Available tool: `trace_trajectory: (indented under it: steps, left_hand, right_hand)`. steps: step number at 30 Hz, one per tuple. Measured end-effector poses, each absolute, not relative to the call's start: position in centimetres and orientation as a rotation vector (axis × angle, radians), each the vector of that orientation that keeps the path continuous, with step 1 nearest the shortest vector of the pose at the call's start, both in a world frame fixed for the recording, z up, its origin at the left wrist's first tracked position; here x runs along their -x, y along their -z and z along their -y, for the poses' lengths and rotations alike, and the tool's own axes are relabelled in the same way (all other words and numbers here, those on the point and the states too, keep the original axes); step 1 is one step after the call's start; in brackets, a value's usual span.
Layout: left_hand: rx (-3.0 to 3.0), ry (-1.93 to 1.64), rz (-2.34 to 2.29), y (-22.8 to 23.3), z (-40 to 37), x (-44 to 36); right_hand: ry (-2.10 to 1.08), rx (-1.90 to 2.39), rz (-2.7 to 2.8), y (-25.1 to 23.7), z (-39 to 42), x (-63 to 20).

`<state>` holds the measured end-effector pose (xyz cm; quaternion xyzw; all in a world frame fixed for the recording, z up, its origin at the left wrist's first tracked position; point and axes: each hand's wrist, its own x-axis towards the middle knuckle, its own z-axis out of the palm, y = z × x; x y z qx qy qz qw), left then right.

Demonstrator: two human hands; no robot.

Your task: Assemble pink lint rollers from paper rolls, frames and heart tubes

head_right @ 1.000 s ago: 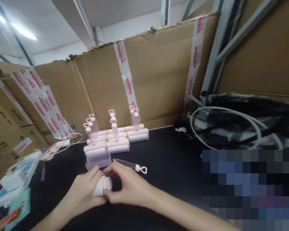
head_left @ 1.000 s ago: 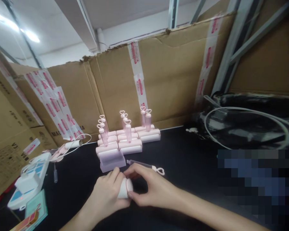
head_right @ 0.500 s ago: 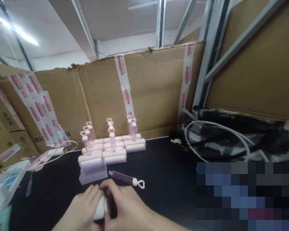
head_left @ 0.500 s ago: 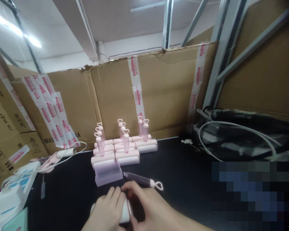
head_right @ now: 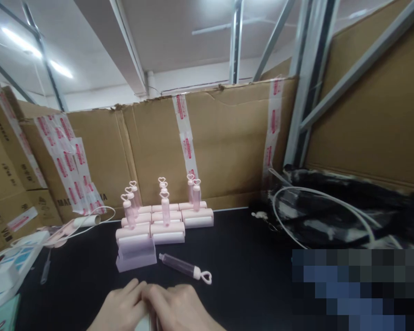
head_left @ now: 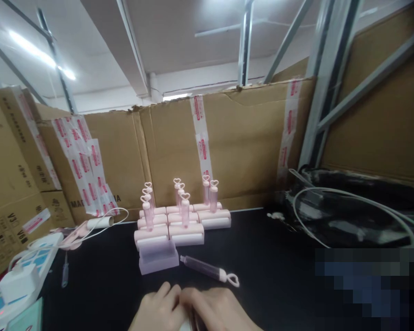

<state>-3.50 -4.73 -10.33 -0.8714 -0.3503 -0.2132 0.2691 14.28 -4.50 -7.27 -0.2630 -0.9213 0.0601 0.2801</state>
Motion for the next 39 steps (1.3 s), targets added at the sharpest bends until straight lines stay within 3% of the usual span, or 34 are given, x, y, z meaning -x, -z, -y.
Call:
trace_trajectory:
  steps: [5,15,25,39]
  left_hand:
    - [2.533,0.709,1.215,8.8,6.1,3.5]
    - [2.590,0.610,1.213,7.9,7.2,3.3]
    - [2.567,0.659,1.019,7.5,5.4,4.3]
    - [2.281,0.820,0.733,9.3,4.5,4.6]
  right_hand:
    - [-0.219,0.720,2.488,6.4,5.1,-14.2]
    - [-0.241,0.666,2.512,6.7,5.3,-14.4]
    - [-0.654,0.894,2.401,5.9,3.8,-15.3]
    - [-0.429,0.802,2.464,7.9,2.0,-15.1]
